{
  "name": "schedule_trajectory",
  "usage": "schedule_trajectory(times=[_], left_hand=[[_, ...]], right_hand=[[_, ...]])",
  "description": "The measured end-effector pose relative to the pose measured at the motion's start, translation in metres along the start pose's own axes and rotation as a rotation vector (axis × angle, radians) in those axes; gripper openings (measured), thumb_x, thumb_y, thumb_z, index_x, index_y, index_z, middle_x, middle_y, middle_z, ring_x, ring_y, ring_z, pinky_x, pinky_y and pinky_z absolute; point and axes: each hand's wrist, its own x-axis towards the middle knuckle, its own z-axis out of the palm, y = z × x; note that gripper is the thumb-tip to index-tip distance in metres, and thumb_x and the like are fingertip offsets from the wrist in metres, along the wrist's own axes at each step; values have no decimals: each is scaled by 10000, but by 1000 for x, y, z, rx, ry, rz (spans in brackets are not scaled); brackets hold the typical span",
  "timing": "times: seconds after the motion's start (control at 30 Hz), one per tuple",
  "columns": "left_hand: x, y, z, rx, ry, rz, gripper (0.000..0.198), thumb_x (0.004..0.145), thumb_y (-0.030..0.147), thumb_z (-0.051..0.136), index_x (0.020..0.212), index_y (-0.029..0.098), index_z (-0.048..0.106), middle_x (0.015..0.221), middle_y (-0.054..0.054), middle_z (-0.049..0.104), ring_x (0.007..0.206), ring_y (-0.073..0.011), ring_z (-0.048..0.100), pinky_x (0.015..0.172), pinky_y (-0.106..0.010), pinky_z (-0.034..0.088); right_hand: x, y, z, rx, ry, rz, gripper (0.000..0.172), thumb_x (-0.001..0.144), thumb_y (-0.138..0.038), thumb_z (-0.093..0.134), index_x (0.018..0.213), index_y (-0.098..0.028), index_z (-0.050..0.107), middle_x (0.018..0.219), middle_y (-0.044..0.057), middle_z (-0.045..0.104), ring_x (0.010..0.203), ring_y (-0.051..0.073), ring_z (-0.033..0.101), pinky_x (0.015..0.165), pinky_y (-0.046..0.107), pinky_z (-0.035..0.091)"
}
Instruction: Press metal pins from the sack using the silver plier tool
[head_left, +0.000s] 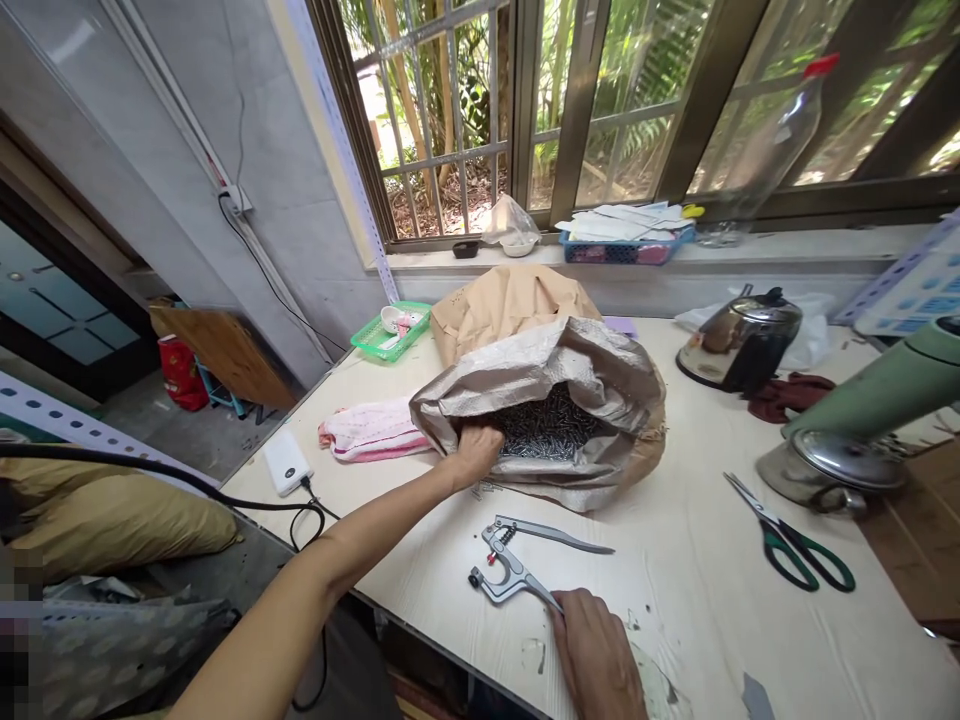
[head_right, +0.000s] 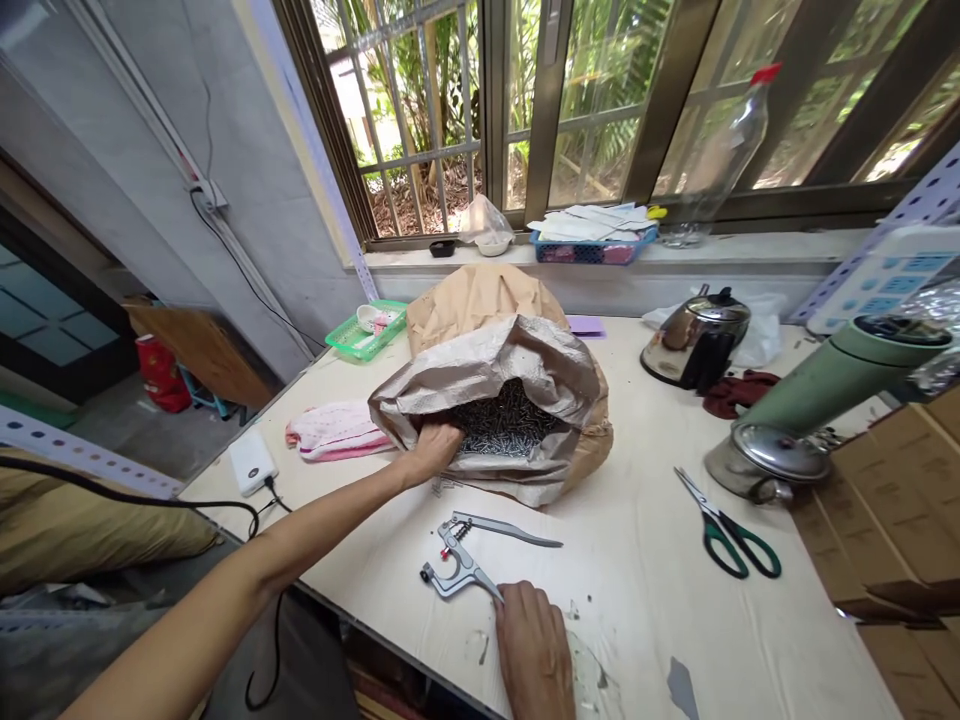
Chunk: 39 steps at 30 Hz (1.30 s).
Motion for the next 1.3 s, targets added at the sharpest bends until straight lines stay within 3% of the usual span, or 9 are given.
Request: schedule_trajectory(times=[0.27,0.4,0.53,0.67,0.77,0.87,1.07,1.3], left_hand=[[5,4,-3,-87,28,-36,166,778,81,555,822,60,713,824,-202,679,850,-276,642,748,-339,472],[-6,3,-14,-161,76,-15,212,822,105,492,840,85,703,802,-152,680,792,-228,633,725,-307,459],[-45,-8,-13,-381,127,29,165,786,160,537,838,129,691,802,-62,675,748,-159,603,679,-231,439],[-105,-24,8,-732,-93,-49,146,721,239,600,725,123,688,654,-11,642,618,-130,564,560,-200,403],[-142,-30,28,-768,-127,-74,142,707,243,620,722,132,706,699,-22,651,640,-128,561,585,-204,408],[-162,-29,44,-738,-94,-81,144,713,245,623,747,152,728,741,-33,646,667,-131,565,611,-208,419],[-163,-22,59,-714,-163,-138,168,718,263,612,743,159,742,726,-25,639,656,-128,559,600,-204,412],[-159,-22,58,-751,-271,-145,143,664,212,585,651,127,700,652,-5,620,625,-112,518,572,-187,377]], right_hand=[[2,-2,-2,-22,32,-23,176,905,-149,360,786,-227,464,662,-5,530,599,148,498,611,298,330],[4,-4,-5,-25,10,-17,182,910,-152,357,795,-220,481,672,-1,532,614,148,492,635,297,329],[6,-6,-13,-7,-25,-36,202,912,-153,359,779,-217,498,660,-3,527,619,146,470,641,295,312],[8,-11,-24,8,-73,-74,175,892,-121,395,849,-203,543,698,10,562,659,154,462,674,303,308],[5,-16,-29,10,-60,-113,216,870,-67,405,950,-184,568,768,29,610,714,165,473,708,312,308],[1,-21,-31,-14,-38,-131,250,875,-61,396,989,-187,581,814,40,636,750,167,485,734,321,307],[-2,-25,-36,-68,-88,-116,252,890,-94,391,1013,-189,589,823,41,646,768,161,478,768,339,300],[-2,-26,-34,-105,-108,-83,257,897,-110,368,974,-197,597,756,26,620,731,153,463,775,345,293]])
